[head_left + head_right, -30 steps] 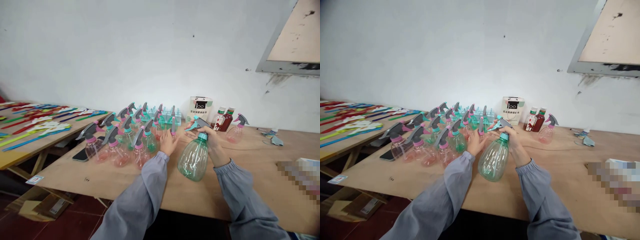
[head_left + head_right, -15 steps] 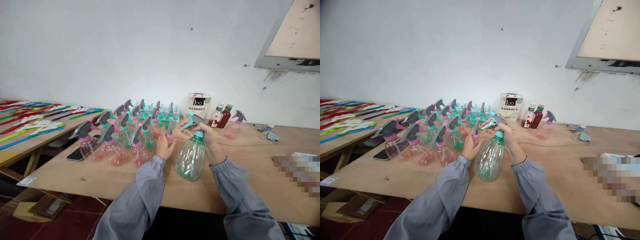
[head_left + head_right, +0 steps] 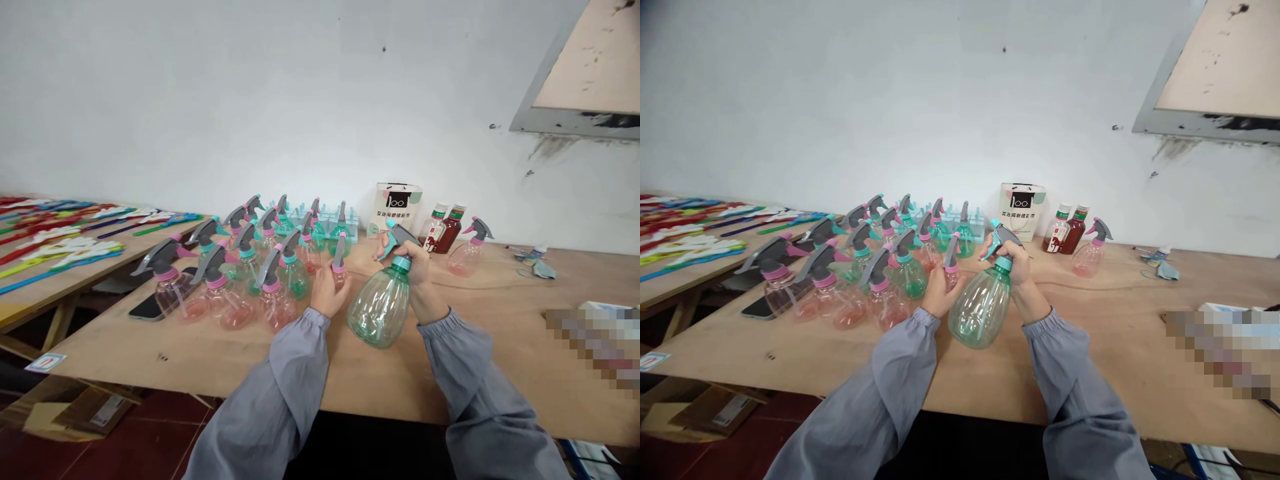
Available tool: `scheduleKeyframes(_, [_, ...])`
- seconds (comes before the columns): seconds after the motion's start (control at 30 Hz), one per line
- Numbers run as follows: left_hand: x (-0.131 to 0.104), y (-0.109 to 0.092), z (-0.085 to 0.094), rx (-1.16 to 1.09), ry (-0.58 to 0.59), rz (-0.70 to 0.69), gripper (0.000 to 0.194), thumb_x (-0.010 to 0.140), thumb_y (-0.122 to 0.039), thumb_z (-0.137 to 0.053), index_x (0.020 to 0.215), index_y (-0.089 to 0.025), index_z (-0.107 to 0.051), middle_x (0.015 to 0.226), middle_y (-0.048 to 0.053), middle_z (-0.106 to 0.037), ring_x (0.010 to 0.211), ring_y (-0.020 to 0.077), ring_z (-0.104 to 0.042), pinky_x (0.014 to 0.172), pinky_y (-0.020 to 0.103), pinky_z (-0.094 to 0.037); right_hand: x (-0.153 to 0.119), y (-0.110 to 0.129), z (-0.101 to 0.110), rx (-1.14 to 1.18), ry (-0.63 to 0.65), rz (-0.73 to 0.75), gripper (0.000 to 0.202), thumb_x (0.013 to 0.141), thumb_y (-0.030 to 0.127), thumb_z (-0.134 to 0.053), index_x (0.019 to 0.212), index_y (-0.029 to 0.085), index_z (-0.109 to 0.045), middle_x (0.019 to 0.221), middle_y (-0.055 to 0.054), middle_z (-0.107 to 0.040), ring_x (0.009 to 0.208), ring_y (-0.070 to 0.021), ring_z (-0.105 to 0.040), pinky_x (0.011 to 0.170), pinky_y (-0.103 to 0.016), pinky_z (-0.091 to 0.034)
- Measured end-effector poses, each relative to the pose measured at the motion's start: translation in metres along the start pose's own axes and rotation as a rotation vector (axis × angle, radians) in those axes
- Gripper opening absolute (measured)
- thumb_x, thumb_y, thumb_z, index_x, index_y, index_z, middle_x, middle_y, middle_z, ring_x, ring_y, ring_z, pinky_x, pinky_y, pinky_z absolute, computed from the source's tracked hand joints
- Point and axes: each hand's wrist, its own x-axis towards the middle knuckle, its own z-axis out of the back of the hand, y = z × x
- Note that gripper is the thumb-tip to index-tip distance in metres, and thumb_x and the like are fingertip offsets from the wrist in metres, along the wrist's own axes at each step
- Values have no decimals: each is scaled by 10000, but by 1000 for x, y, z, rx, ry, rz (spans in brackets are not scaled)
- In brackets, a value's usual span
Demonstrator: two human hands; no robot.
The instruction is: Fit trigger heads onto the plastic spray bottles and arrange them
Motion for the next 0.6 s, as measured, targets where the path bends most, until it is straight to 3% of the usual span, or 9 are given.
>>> scheduleKeyframes(0.23, [0, 2, 0, 4, 13, -2, 436, 848, -351, -632, 1234, -195, -503, 1135, 136, -636, 1079, 295, -609, 949, 455, -486, 0, -4, 0, 68, 64, -13, 260, 530, 265, -532, 774, 250, -620, 801, -45, -714, 959, -311, -683, 841, -466, -547])
scheduleKeyframes(0.43, [0, 5, -2, 19, 13, -22, 431, 850, -351, -633, 1229, -198, -496, 1120, 128, -634, 1077, 290, -608, 954, 449, -484, 3, -7, 5, 3, 15, 27, 135, 525, 325, -540, 636, 250, -556, 746, -65, -692, 914, -320, -687, 817, -462, -560])
scheduleKeyframes(0.6, [0, 5, -1, 22, 12, -18, 461, 853, -370, -629, 1248, -181, -485, 1156, 140, -630, 1091, 302, -597, 960, 458, -478, 1, -4, 1, -31, 70, -24, 212, 533, 275, -544, 729, 243, -619, 793, -57, -711, 969, -315, -678, 846, -463, -549])
